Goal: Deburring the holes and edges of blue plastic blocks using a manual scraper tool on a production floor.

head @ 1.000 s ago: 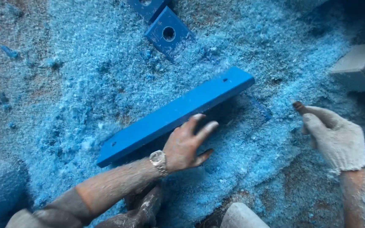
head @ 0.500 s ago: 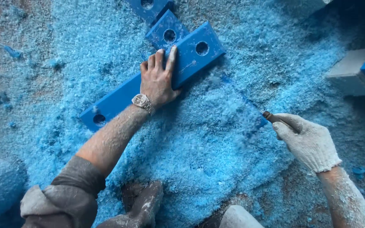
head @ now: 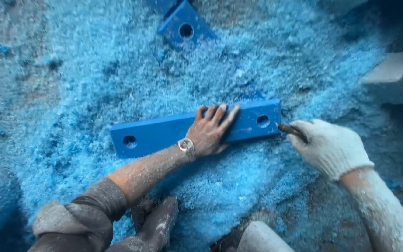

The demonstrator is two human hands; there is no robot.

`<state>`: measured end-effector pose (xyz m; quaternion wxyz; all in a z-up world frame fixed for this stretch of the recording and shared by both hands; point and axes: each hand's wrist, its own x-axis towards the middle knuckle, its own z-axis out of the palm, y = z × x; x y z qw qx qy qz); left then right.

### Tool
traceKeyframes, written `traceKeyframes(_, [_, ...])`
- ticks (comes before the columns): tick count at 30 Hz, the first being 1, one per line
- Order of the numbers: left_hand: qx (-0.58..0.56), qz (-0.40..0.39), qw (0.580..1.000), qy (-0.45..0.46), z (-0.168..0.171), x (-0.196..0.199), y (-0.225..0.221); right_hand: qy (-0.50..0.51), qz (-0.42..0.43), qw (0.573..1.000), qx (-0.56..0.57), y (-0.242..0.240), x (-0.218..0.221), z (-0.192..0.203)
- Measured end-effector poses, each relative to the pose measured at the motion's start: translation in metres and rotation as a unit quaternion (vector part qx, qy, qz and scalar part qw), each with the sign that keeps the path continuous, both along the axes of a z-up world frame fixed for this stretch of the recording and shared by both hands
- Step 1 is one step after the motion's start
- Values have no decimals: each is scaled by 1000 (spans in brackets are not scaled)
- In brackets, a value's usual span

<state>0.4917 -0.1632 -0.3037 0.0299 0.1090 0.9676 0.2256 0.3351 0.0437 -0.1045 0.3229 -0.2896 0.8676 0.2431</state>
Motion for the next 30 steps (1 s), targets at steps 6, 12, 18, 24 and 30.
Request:
traceKeyframes(6, [1, 29, 1000, -4, 0, 1, 0, -10, 72, 997, -6, -10, -2, -26])
traceKeyframes(12, [7, 18, 1000, -3, 0, 0, -3, 30, 138, 990, 17, -30, -8, -25])
traceKeyframes(18, [0, 17, 1000, -10, 0, -2, -3, 39, 125, 990, 44, -31, -5, -29])
traceKeyframes(24, [-14, 23, 999, -23, 2, -3, -1, 36, 38, 997, 60, -26, 4, -34])
traceKeyframes(30, [-16, 41, 999, -23, 0, -2, 2, -7, -36, 993, 111, -20, 16, -37])
